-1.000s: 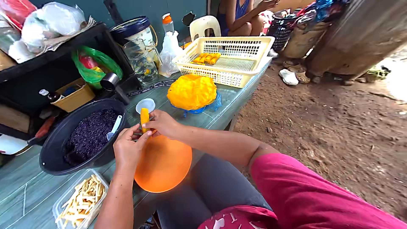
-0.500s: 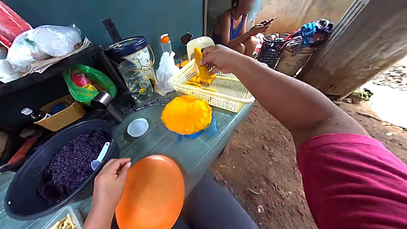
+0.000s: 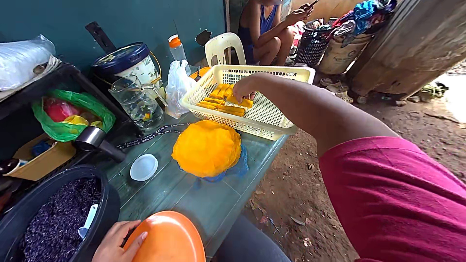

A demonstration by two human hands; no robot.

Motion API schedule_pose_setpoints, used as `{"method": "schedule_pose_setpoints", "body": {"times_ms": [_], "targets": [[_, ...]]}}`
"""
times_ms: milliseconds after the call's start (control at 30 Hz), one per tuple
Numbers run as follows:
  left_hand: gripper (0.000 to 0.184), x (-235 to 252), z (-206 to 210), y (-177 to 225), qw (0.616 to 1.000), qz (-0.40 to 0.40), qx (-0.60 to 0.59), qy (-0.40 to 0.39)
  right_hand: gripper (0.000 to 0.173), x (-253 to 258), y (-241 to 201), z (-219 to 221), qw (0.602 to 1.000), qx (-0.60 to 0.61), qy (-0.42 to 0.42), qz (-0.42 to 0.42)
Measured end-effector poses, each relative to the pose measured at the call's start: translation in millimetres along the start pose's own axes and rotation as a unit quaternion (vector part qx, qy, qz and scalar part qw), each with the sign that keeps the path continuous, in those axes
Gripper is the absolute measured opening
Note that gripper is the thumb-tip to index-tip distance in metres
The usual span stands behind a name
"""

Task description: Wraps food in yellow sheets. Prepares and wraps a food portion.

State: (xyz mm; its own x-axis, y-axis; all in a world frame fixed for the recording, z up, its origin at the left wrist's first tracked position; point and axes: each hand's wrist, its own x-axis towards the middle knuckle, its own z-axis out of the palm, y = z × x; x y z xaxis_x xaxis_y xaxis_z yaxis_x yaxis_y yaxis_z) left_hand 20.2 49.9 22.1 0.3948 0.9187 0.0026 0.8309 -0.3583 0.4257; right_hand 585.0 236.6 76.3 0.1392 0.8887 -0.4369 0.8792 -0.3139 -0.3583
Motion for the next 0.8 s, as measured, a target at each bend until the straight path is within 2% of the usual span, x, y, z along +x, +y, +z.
{"method": "schedule_pose_setpoints", "body": {"times_ms": [167, 500, 800], "targets": [[0.036, -0.2, 0.5, -6.5, 1.000, 0.011, -0.008, -0.004, 0.024, -4.7, -13.1, 4.1, 0.998, -0.056, -0.013, -0.010], [0.034, -1.6, -1.2, 0.0, 1.000, 0.004, -0.008, -0.002, 0.021, 2.6, -13.6, 13.7, 0.998, -0.063, -0.005, -0.021], [0.034, -0.7, -0.9, -1.9, 1.000, 0.003, -0.011, 0.001, 0.022, 2.3, -5.7, 2.9, 0.998, 0.038, 0.016, -0.044]]}}
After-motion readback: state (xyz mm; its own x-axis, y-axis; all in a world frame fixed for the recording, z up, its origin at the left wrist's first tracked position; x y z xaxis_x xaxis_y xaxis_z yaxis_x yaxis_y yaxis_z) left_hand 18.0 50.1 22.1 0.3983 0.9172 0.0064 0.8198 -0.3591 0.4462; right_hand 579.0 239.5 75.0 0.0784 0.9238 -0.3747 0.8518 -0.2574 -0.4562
